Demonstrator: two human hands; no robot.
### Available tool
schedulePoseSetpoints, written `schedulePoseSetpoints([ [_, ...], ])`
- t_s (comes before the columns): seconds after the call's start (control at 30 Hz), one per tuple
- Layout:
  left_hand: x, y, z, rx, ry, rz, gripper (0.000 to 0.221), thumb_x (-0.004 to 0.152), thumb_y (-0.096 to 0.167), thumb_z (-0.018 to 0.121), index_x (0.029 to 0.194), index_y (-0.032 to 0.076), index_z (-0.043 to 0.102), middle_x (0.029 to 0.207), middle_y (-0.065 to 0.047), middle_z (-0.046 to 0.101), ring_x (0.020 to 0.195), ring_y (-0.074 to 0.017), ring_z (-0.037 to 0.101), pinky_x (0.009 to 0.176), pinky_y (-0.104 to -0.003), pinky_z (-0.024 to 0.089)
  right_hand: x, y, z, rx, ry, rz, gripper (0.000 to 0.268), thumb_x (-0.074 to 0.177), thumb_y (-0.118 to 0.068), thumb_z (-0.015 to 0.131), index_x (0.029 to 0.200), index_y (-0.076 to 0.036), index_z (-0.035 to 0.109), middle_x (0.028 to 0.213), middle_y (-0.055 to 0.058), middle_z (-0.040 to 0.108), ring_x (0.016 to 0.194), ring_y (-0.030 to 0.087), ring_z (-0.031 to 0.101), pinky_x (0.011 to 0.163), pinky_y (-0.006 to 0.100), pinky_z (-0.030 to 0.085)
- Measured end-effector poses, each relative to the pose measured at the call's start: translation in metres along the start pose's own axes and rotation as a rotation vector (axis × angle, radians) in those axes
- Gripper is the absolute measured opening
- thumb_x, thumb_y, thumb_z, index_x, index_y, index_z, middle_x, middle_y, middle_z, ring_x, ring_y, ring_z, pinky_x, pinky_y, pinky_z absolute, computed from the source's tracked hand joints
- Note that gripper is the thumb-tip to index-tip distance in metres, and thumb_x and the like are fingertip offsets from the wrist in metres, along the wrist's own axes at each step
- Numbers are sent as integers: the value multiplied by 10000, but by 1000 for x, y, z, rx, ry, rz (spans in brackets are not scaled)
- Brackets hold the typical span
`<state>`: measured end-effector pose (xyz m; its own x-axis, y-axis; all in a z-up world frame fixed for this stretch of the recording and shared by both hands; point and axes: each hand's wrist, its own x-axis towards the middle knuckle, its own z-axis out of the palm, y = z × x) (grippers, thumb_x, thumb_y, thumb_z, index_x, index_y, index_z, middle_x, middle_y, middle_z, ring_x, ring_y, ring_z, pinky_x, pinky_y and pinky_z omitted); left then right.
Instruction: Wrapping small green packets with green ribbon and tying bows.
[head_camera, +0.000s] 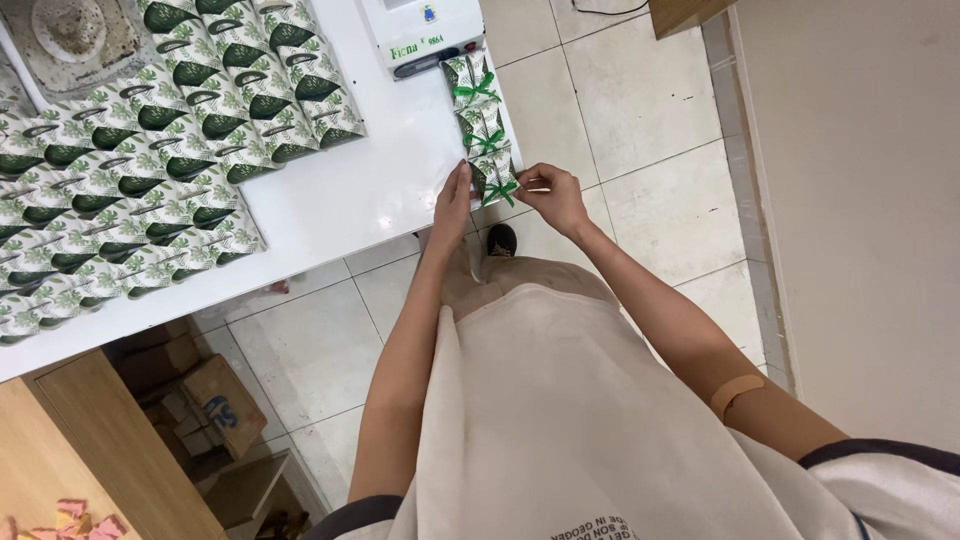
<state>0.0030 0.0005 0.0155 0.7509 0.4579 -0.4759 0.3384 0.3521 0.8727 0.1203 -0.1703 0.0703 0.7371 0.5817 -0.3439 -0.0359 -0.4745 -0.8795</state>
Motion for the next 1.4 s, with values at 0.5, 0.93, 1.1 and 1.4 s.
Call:
schedulePoseSetpoints([
  [0.5,14,-15,0,29,30,-37,810,989,629,435,1455,-27,523,1332,-170,656,1059,-256,679,929,-350,523,10,2,-8,-99,-77,-21,847,758,48,746,1499,-114,371,1373,111,601,1144,221,651,888,339,591],
  [0.93,13,-11,4,-37,-2,20,819,1004,620,414,1403,-82,555,1327,-216,662,1009,-279,710,909,-354,528,28,-6,-1,-132,-184,-50,882,757,16,773,1547,-57,387,1502,128,546,1134,219,666,884,320,608],
  [1.1,10,-7,4,-27,11,4,817,1006,612,413,1372,-103,562,1344,-224,641,1032,-293,709,923,-354,526,30,-5,-2,-89,-203,-17,878,754,18,767,1541,-64,388,1505,128,544,1126,227,656,851,330,620],
  [1.4,20,3,-5,34,127,-48,859,976,659,384,1481,-33,457,1359,-225,600,1116,-300,656,916,-371,519,38,2,-19,-44,-235,-30,907,799,76,644,1591,-103,239,1529,163,458,1247,248,584,920,364,604],
])
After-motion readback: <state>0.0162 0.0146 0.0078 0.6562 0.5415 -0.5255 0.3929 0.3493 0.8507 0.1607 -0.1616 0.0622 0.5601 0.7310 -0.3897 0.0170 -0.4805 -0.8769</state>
